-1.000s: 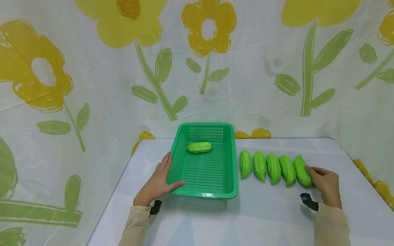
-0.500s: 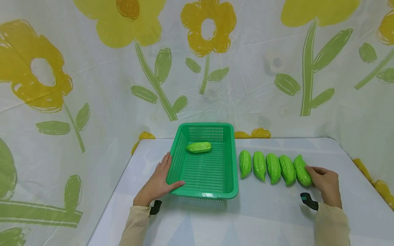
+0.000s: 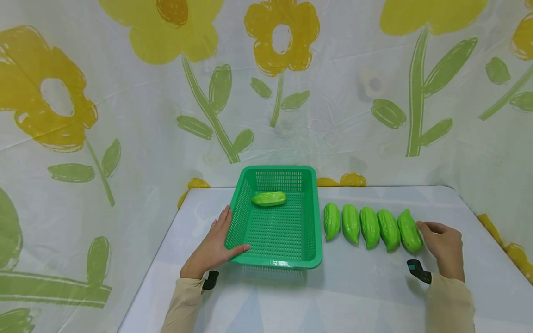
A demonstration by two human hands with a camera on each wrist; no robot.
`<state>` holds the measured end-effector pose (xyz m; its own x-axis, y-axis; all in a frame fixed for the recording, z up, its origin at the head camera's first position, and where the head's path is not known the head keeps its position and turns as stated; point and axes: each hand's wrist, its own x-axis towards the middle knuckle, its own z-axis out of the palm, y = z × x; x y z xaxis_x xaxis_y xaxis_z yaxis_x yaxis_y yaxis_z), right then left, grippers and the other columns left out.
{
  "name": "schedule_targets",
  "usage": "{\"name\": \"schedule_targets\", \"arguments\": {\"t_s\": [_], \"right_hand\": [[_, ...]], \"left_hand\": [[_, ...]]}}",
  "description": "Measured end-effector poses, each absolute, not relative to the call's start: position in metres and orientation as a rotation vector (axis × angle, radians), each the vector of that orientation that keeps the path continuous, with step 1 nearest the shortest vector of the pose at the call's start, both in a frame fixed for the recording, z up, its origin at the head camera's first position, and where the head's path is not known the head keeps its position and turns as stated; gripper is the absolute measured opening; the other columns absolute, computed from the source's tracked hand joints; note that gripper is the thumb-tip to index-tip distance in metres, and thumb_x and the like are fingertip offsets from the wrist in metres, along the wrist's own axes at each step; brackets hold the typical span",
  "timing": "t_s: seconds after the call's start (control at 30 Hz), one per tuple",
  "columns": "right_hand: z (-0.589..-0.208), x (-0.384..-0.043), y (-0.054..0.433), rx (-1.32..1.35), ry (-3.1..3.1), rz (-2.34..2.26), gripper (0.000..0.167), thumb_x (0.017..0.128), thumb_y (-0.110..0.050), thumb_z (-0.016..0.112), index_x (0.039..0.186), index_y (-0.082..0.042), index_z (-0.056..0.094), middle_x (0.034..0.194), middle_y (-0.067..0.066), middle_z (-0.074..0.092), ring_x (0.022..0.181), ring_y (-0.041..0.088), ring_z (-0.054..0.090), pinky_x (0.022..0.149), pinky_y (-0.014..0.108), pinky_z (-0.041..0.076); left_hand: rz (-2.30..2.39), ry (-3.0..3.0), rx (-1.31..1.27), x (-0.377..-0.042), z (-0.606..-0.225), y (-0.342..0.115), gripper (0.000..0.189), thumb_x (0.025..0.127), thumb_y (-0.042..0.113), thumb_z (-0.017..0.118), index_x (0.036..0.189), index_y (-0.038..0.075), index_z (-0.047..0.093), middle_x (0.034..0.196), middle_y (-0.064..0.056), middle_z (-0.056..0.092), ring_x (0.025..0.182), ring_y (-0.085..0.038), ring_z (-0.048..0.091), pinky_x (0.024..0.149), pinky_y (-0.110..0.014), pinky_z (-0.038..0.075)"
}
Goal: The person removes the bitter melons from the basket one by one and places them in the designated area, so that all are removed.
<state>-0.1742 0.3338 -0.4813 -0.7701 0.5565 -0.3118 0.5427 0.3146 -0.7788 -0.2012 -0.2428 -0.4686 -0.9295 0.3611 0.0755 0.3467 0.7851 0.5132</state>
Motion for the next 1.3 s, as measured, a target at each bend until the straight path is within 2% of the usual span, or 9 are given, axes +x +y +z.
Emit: {"name": "schedule_targets", "arguments": {"t_s": [0.47,0.87,1.03,1.3], "right_hand": [[-0.463,-0.172,0.324,-0.963,-2.471,1.452,0.070,0.103,-0.051,0.049,0.150,0.001,0.051,0.159,0.025,0.043,0.136,0.042,0.045,0.108,0.062,0.044],[-0.441,-0.169,0.310,-0.934,-2.443,1.523,0.072,0.105,-0.053,0.045,0.157,-0.003,0.043,0.167,0.023,0.032,0.151,0.047,0.034,0.119,0.070,0.034],[-0.433,-0.169,0.304,-0.911,-2.429,1.528,0.073,0.104,-0.055,0.046,0.158,-0.006,0.042,0.169,0.020,0.030,0.152,0.046,0.033,0.120,0.070,0.033],[-0.417,-0.175,0.291,-0.763,-2.462,1.488,0.076,0.102,-0.060,0.049,0.156,-0.007,0.046,0.166,0.022,0.036,0.148,0.045,0.034,0.117,0.070,0.034]], "left_hand": [[0.842,2.945,0.587,-0.200,-0.465,-0.245,0.117,0.089,0.065,0.068,0.167,0.005,0.004,0.177,-0.010,0.000,0.164,-0.032,0.006,0.133,-0.059,0.011],[0.833,2.935,0.584,-0.199,-0.467,-0.242,0.117,0.089,0.065,0.068,0.167,0.005,0.004,0.177,-0.010,-0.001,0.164,-0.032,0.006,0.133,-0.057,0.011],[0.843,2.928,0.580,-0.199,-0.468,-0.243,0.117,0.090,0.064,0.068,0.167,0.005,0.003,0.177,-0.010,-0.001,0.165,-0.031,0.005,0.133,-0.057,0.010],[0.849,2.926,0.581,-0.198,-0.465,-0.242,0.117,0.089,0.064,0.068,0.166,0.004,0.004,0.177,-0.011,0.000,0.164,-0.032,0.005,0.133,-0.057,0.010]]}}
